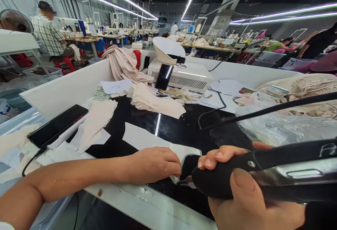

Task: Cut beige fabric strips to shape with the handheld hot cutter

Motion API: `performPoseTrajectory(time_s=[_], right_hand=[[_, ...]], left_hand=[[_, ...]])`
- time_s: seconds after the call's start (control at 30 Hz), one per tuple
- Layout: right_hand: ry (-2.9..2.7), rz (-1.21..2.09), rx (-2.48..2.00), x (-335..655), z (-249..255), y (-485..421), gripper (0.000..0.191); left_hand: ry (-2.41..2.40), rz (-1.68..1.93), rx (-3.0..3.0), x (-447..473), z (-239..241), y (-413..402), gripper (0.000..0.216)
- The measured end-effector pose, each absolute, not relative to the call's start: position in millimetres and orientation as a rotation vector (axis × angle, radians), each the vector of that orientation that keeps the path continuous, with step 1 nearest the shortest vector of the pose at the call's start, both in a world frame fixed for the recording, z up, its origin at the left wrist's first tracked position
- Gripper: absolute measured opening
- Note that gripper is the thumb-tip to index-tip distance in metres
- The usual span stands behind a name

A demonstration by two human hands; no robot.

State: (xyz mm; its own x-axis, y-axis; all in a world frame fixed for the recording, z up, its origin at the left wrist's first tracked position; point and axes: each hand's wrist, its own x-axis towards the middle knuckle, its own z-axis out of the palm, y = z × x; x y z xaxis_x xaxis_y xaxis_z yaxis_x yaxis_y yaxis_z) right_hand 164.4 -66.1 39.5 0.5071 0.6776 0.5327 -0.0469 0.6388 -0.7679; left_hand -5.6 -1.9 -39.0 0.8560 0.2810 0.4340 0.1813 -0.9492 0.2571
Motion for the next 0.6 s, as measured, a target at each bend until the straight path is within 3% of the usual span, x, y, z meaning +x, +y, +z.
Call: performPoseTrajectory(time_s=[0.27, 0.6], right_hand=[[-0.929, 0.514, -0.788, 163, 42, -67, 0.045], [-0.964, 0.519, -0.789, 171, 45, -67, 0.046]], left_hand=[[0.245, 0.608, 2.952, -14, -35, -1, 0.026], [0.114, 0.678, 3.186, -25, -30, 2, 0.026]])
